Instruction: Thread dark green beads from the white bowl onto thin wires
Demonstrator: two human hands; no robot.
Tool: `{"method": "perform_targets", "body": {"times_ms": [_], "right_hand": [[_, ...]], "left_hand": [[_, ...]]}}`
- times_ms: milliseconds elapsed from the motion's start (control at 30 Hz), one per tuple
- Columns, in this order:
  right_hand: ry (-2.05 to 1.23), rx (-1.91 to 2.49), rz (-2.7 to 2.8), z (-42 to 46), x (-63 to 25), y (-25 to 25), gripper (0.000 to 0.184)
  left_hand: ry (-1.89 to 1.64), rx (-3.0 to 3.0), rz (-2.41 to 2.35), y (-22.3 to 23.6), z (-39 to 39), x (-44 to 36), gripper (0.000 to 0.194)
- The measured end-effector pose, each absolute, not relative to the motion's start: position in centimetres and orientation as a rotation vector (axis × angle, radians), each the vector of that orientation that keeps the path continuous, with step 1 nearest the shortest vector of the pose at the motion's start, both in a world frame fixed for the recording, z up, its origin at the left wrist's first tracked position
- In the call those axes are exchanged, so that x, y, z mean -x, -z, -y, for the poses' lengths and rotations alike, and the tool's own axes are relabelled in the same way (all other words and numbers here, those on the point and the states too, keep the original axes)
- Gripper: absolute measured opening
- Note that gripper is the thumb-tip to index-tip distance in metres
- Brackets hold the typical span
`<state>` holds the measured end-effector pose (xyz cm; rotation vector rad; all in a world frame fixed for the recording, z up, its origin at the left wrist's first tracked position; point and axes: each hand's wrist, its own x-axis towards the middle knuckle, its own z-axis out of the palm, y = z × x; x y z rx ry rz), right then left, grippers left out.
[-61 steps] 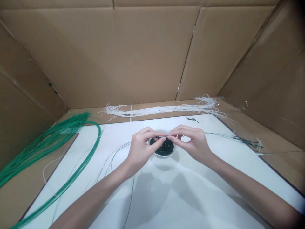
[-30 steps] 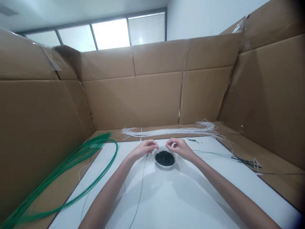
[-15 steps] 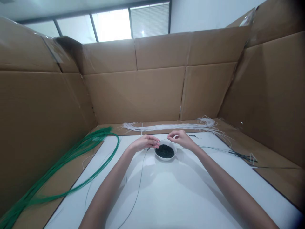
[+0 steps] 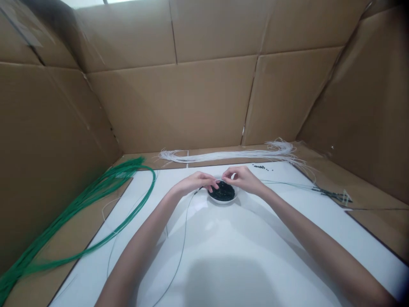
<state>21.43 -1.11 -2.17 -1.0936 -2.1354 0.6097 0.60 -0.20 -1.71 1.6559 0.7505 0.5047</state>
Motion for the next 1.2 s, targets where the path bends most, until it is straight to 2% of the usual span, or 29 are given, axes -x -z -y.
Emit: {"method": "perform_targets", "body": {"times_ms": [267,567,733,967,1200], "right_hand": [[-0.673,1.104,2.132,1.0,-20.7,3.2,0.019],[-0.558,1.335,2.584,0.1,-20.5,6.2,0.007],[-0.576,1.309,2.558,0.3,-20.6,6.2,0.013],[-0.66,1.283,2.371,0.9,-20.9,4.5,0.02],[-1.014,1.052,1.678,2.0,-21.2,3.0,0.018]], "left_hand": [[-0.569,-1.53,-0.899,2.2,0.1,-1.5,0.02],[-0.628,-1.493,-1.054,3.5,-0.3,-1.4,0.021],[-0.634,-1.561,-1.008,3.7,-0.2,-1.9,0.023],[-0.685,-1.755,-1.083,2.8,1.1,-2.3,0.023],[-0.932,-1.91,-1.182,1.4,2.5,-2.5,0.021]]}}
